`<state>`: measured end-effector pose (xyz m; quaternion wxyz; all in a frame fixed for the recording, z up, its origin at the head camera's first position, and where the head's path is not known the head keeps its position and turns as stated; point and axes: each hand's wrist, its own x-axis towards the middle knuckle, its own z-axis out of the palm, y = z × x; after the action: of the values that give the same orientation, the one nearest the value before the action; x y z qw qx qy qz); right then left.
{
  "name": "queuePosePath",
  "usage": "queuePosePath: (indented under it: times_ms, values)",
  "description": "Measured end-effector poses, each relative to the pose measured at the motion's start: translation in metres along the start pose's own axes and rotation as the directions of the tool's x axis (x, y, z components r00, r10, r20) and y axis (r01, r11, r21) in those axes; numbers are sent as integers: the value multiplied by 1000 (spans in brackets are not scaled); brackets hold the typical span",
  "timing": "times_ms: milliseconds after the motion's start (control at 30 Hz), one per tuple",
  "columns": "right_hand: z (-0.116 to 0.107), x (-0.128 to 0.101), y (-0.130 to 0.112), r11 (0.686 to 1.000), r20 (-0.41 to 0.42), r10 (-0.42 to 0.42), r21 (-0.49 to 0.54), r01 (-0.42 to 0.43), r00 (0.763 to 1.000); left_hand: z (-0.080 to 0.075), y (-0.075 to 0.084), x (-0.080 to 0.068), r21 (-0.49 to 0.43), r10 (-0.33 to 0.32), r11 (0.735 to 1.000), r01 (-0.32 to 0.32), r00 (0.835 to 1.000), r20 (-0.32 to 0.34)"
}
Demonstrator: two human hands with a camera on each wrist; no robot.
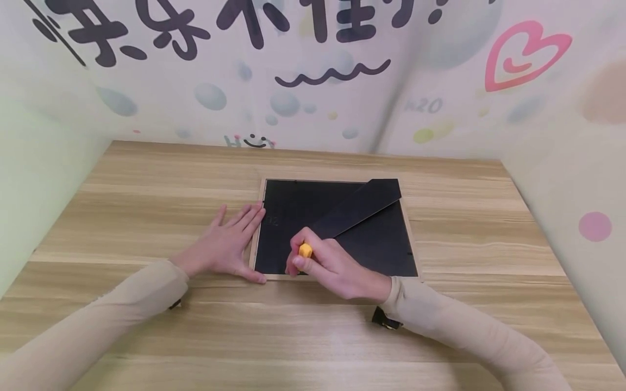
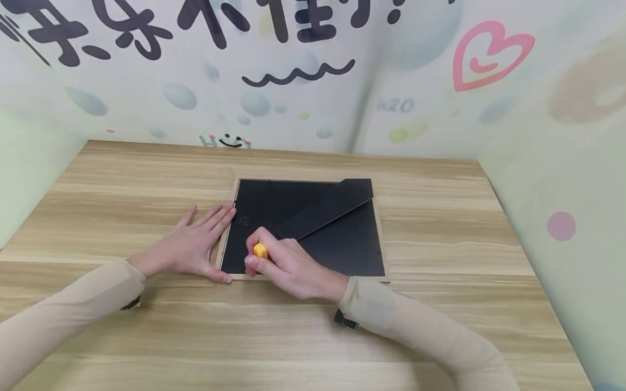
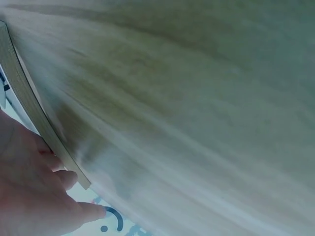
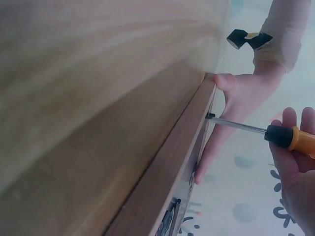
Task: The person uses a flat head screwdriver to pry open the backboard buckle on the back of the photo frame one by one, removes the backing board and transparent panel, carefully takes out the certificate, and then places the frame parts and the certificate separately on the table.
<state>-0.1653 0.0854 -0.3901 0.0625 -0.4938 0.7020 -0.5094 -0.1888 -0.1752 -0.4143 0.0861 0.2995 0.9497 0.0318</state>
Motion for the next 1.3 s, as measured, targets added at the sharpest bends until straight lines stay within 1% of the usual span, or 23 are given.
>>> queuePosePath:
  times_ms: [100,233,400,467,567,633,733,800,867,933,1000,1133,1200,1300]
  values:
    - [1,-1,-1,999,13,-32,-34,32,999,-1,1,0,-5,-6,1000,6,1000,-3]
    - [2,-1,-3,997,33,-57,-53,59,998,-1,2,-1,-21,-18,1000,18,1000,1]
    - [2,-4,-4,999,38,-38,-35,39,999,-1,1,0,-26,-18,999,19,1000,5]
    - [3,-5,-6,1000,39,-18,-15,18,999,0,2,-1,-38,-15,999,15,1000,5]
    - [4,-6,-10,999,54,26,21,-27,998,1,3,-2,-99,-6,995,6,1000,4]
    - [3,-6,-13,995,56,65,76,-69,996,2,4,-2,-141,6,990,-5,1000,5]
    - [-3,-6,-15,971,44,153,181,-159,987,1,5,-3,-193,29,981,-30,1000,-6]
    - [-9,-6,-13,944,26,202,261,-202,979,1,6,-5,-222,46,974,-47,999,-11]
    - [-15,-6,-9,928,14,250,283,-244,968,1,6,-7,-247,57,967,-60,998,-19]
    - [-22,-8,-5,923,-4,278,277,-266,961,0,6,-9,-266,66,962,-69,998,-20]
    - [-28,-9,-2,926,-28,296,254,-280,955,0,6,-9,-272,78,959,-83,997,-30]
    - [-41,-14,3,942,-81,309,164,-293,948,0,6,-9,-275,88,957,-94,996,-33]
    - [-46,-17,6,946,-102,319,100,-310,942,0,6,-10,-277,92,956,-97,995,-33]
    - [-54,-22,7,934,-121,358,47,-355,926,1,6,-11,-279,95,955,-101,995,-35]
